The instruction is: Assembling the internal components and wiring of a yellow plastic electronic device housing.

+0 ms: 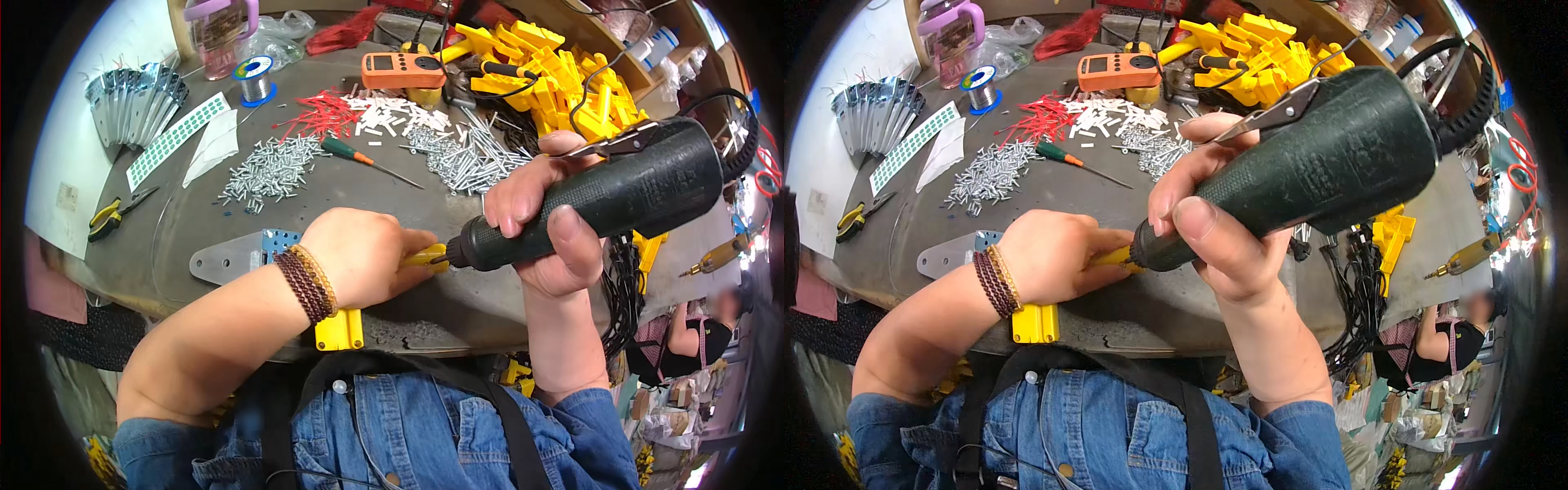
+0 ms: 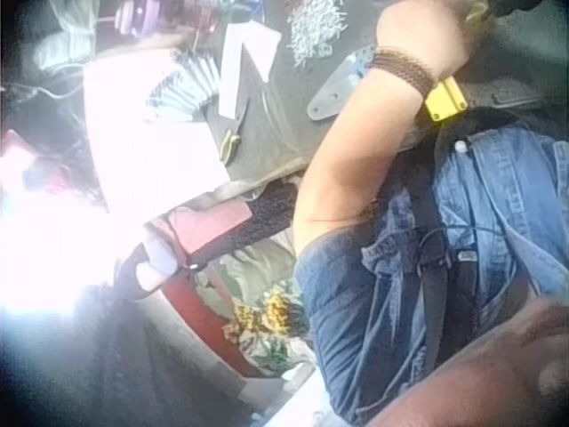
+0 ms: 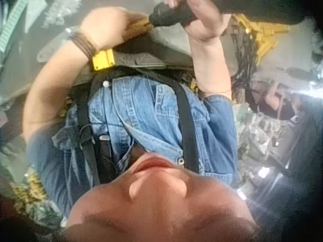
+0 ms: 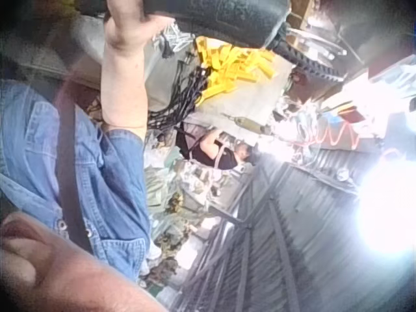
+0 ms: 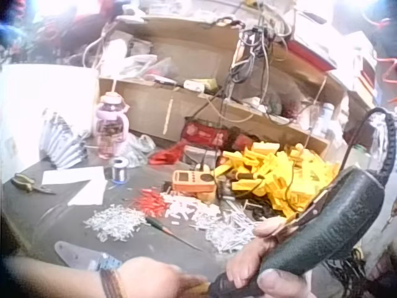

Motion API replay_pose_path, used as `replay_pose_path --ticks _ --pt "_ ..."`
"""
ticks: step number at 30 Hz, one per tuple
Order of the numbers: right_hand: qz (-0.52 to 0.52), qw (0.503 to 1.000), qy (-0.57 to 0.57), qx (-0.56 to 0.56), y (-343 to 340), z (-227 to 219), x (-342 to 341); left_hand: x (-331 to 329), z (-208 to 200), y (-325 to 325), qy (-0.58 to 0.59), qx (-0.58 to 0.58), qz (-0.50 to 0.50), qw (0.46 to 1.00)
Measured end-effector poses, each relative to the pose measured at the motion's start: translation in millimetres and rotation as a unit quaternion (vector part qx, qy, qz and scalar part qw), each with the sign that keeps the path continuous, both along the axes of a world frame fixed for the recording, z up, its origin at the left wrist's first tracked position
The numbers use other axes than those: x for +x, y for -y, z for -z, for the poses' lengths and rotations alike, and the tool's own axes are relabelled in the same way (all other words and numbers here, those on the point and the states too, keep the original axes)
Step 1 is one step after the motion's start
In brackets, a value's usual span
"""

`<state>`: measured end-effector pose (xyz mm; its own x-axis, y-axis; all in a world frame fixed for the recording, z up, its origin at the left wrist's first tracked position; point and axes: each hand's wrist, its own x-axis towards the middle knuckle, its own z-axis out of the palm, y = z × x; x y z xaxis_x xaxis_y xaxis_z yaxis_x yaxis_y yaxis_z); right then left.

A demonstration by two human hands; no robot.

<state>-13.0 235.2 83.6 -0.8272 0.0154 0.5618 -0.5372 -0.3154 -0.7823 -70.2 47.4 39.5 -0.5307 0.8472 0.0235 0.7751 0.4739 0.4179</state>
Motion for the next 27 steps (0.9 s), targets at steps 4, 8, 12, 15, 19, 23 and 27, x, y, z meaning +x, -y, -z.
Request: replay_pose_path --ticks 4,8,12,15,19,23,27 --pt "-0.038 0.999 0.035 -0.011 4 3 -4 2 4 3 -0.006 -0.007 -0.015 1.0" --pt "-0.028 0.994 0.033 0.105 9 7 -4 3 2 0 -0.004 -0.017 -0.011 1.0" --pt "-0.051 0.992 0.031 0.114 10 11 -15 1 4 -1 -0.005 -0.062 -0.006 0.998" --pt "-0.044 0.993 0.042 0.098 5 14 -21 -3 4 -1 0.017 -0.053 -0.014 0.998" --pt "-0.09 0.99 0.052 0.098 11 10 -19 -1 -1 -1 0.004 -0.085 -0.02 0.996" --pt "-0.155 0.985 0.033 0.071 4 4 -26 -3 2 7 0.012 -0.037 0.0 0.999" --pt "-0.146 0.989 -0.026 0.02 -7 -17 -36 1 12 9 0.004 0.002 -0.011 1.0"
